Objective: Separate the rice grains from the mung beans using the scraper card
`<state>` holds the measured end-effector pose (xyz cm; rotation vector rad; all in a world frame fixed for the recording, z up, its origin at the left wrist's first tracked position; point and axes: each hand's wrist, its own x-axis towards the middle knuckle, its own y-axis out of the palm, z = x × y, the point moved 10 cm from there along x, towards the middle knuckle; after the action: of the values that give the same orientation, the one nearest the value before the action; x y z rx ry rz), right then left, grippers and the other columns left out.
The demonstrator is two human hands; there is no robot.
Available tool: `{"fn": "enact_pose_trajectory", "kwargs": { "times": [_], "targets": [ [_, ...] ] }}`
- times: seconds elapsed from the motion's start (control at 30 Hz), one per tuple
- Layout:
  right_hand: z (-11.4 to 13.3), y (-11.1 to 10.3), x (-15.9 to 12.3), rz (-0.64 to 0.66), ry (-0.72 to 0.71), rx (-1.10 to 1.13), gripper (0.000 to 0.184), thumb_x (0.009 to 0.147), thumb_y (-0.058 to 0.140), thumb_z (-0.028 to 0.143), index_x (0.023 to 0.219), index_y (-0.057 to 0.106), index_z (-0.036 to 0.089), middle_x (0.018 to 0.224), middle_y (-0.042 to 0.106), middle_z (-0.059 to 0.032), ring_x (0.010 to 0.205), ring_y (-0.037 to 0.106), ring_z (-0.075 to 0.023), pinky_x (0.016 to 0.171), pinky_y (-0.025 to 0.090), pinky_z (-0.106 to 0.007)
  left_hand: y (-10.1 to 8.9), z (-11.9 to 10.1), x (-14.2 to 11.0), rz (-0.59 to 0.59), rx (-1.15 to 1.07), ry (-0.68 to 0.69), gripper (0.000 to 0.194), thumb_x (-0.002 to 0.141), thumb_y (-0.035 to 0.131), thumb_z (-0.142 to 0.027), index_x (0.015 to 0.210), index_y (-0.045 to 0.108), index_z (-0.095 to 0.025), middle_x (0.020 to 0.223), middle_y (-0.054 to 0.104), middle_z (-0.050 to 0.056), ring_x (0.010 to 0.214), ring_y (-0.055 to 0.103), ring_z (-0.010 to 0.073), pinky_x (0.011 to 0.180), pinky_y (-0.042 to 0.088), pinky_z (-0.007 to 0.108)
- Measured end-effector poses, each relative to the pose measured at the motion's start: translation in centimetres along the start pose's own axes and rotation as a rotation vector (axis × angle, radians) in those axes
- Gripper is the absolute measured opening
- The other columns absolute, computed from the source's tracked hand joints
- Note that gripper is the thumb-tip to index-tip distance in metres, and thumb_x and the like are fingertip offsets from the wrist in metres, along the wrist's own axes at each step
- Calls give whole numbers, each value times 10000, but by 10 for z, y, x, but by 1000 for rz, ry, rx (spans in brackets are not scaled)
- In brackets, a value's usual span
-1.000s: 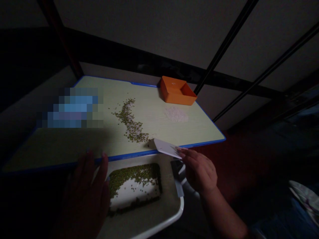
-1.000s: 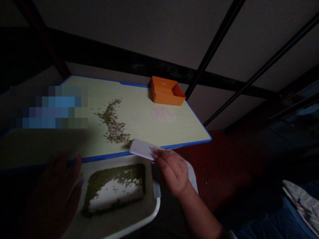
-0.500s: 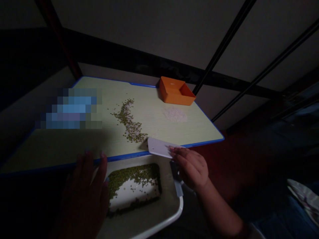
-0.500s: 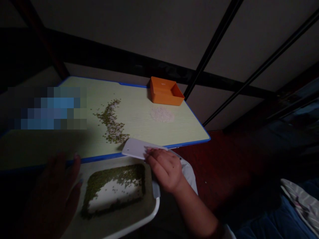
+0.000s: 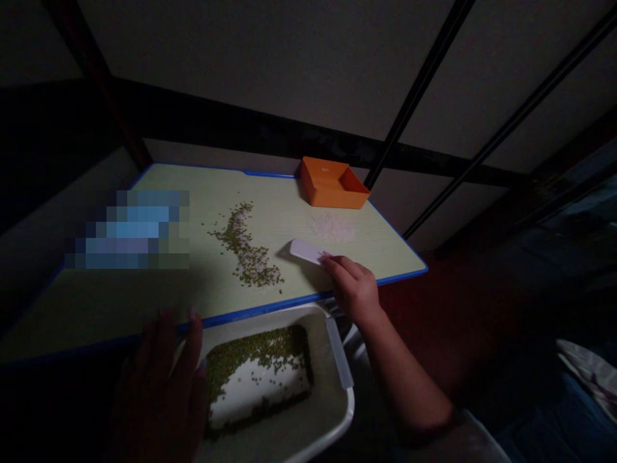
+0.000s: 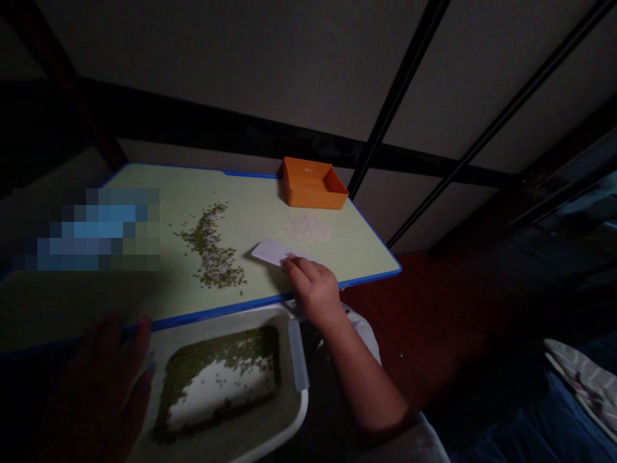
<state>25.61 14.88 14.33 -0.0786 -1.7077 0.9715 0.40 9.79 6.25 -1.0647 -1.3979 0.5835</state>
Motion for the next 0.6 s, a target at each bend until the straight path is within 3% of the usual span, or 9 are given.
{"fn": "enact_pose_trajectory", "kwargs": {
  "times": [0.13,0.27,0.43,0.6],
  "targets": [
    [-25,7,5,9,102,-6,310,910,511,80,1134,698,183,956,744,-103,807,720,-187,666,563,-253,-5,-2,0,-26,3,1,729,864,381,-218,1499,48,-346,1678,117,90,1513,230,375,1113,395,714],
    [-30,-6,6,-94,149,4,281,927,487,102,1110,687,173,927,741,-110,801,716,-194,674,569,-268,-8,-4,2,-24,23,-23,734,867,390,-217,1494,38,-366,1615,279,188,1457,330,439,987,432,798],
    [-10,-40,-10,-287,129,-12,252,921,520,75,1107,650,183,939,769,-114,863,736,-205,747,597,-304,-10,-4,2,-33,23,-45,708,880,364,-228,1493,40,-372,1603,306,190,1473,316,407,1028,405,780],
    [17,-61,-26,-269,51,-13,256,929,520,75,1137,629,178,963,783,-105,914,749,-195,814,615,-319,-6,-4,1,19,18,-51,709,877,369,-259,1491,35,-384,1643,235,140,1508,248,358,1112,334,754]
  ]
}}
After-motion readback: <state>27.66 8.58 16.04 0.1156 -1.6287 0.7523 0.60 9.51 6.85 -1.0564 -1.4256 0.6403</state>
